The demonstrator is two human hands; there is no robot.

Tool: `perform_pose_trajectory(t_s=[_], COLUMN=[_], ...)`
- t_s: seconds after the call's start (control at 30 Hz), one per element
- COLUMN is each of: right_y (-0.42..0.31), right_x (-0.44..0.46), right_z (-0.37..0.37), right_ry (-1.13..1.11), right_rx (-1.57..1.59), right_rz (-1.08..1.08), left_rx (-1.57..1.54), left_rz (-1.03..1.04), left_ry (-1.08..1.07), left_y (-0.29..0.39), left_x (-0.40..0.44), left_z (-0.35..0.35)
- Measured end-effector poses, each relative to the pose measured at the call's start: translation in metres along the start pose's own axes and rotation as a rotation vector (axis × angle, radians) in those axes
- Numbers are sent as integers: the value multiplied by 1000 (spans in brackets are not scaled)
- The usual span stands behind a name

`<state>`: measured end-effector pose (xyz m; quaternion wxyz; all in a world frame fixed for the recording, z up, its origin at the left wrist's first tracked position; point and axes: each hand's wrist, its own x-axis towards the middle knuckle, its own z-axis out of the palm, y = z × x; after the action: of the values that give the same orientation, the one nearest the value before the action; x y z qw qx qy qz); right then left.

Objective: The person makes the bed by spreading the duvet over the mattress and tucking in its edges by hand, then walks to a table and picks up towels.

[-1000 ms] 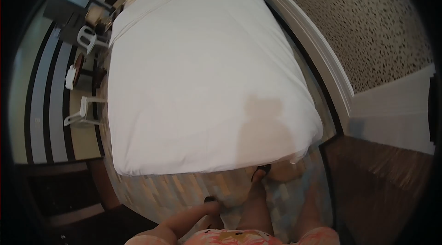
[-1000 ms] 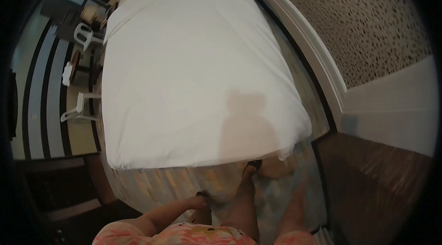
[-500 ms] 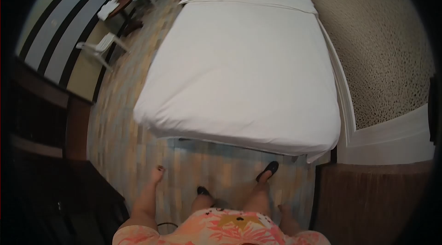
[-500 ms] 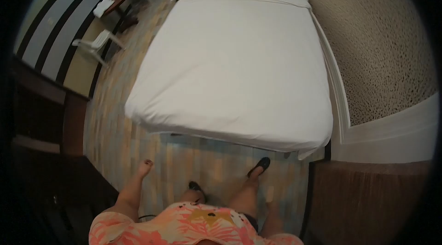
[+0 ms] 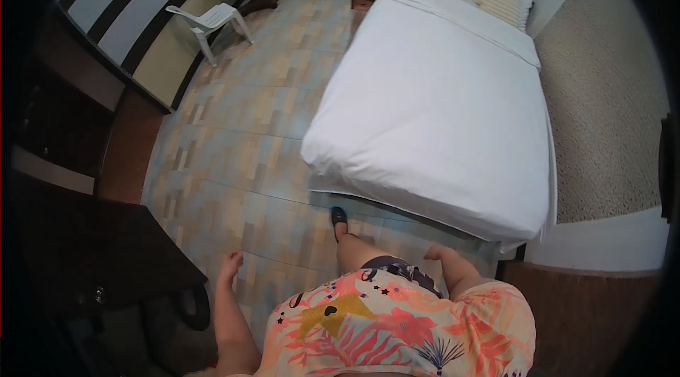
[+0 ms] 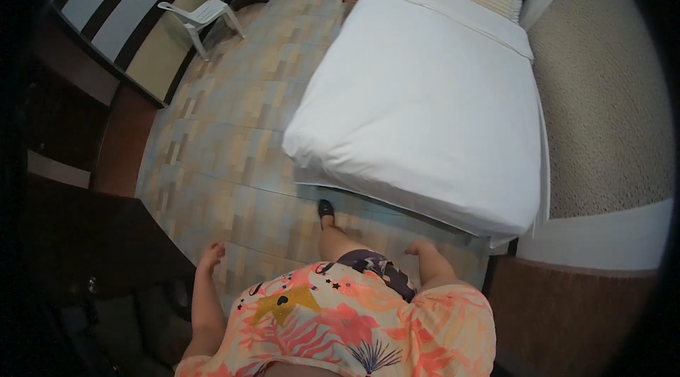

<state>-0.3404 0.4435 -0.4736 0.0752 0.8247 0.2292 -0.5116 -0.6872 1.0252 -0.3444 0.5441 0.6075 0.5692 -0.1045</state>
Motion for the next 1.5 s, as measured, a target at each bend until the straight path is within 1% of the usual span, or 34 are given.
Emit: perform_pose_trajectory(t_s=[0.07,0.17,0.2,0.27,0.3,0.33,0.37,0.47,0.5,0.53,0.57,0.6,0.63,0.7,0.77,0.8,0.83,0.87,0.9,0.97,1.0,1.03,1.07,1.1,1.13,1.2,1.23,1.27,1.3,1.33,1.37,1.4,1.47,1.5], right_y=[-32,-92,-113,-172,-230,-254,-272,-369,-394,-409,-423,-437,-443,-437,-419,-416,-414,-418,-430,-437,-444,-441,-436,-435,-428,-409,-404,-398,-379,-363,-341,-330,-307,-299], right_x=[36,81,104,141,108,140,197,199,203,206,211,221,237,262,297,300,309,302,298,301,285,295,305,316,329,387,393,388,402,420,436,434,429,429], right_z=[-59,-148,-173,-227,-288,-304,-308,-396,-425,-445,-466,-484,-499,-509,-474,-469,-456,-446,-443,-432,-443,-438,-435,-431,-422,-394,-436,-469,-539,-593,-647,-708,-822,-874], right_ry=[-89,25,159,272,164,268,360,460,361,358,546,735,749,1019,775,223,-187,-350,-270,-98,21,6,-7,38,83,124,161,184,196,122,54,217,644,748], right_rx=[-108,40,-54,135,144,188,-1,296,356,362,293,224,245,179,85,79,-30,186,151,496,702,825,946,979,1008,1117,1039,958,986,904,818,832,1088,1156], right_rz=[-25,172,7,-179,-234,-393,-398,-490,-432,-420,-350,-272,-251,68,69,61,-135,-167,-250,-291,-259,-266,-275,-252,-229,-30,35,102,116,94,76,140,157,150], left_rx=[-91,-60,-55,358,363,323,281,274,95,-80,-250,-228,-265,-318,-389,-121,154,728,707,685,577,552,455,328,366,374,452,422,783,1080,1220,1344,1238,1187], left_rz=[81,141,118,156,141,75,7,-116,-286,-453,-615,-606,-527,-368,-229,-151,-97,0,95,377,529,610,602,648,717,799,870,820,971,765,729,682,459,611], left_ry=[149,184,200,212,202,207,211,196,236,275,313,304,204,-16,-261,-192,-110,186,228,373,288,244,107,42,-24,-89,-126,-222,-542,-828,-1041,-1259,-1042,-864], left_y=[34,64,65,55,41,25,17,30,30,31,39,52,71,123,177,216,257,322,395,563,632,694,752,797,837,893,913,917,922,973,986,996,1053,1084], left_x=[25,45,48,61,71,83,89,94,101,112,130,153,185,259,337,382,426,488,535,590,605,630,649,668,685,708,725,728,744,668,690,710,725,750], left_z=[-26,-69,-86,-117,-136,-156,-166,-197,-206,-217,-233,-253,-276,-327,-358,-367,-374,-376,-369,-318,-289,-255,-218,-177,-135,-46,4,48,109,120,140,161,188,198])
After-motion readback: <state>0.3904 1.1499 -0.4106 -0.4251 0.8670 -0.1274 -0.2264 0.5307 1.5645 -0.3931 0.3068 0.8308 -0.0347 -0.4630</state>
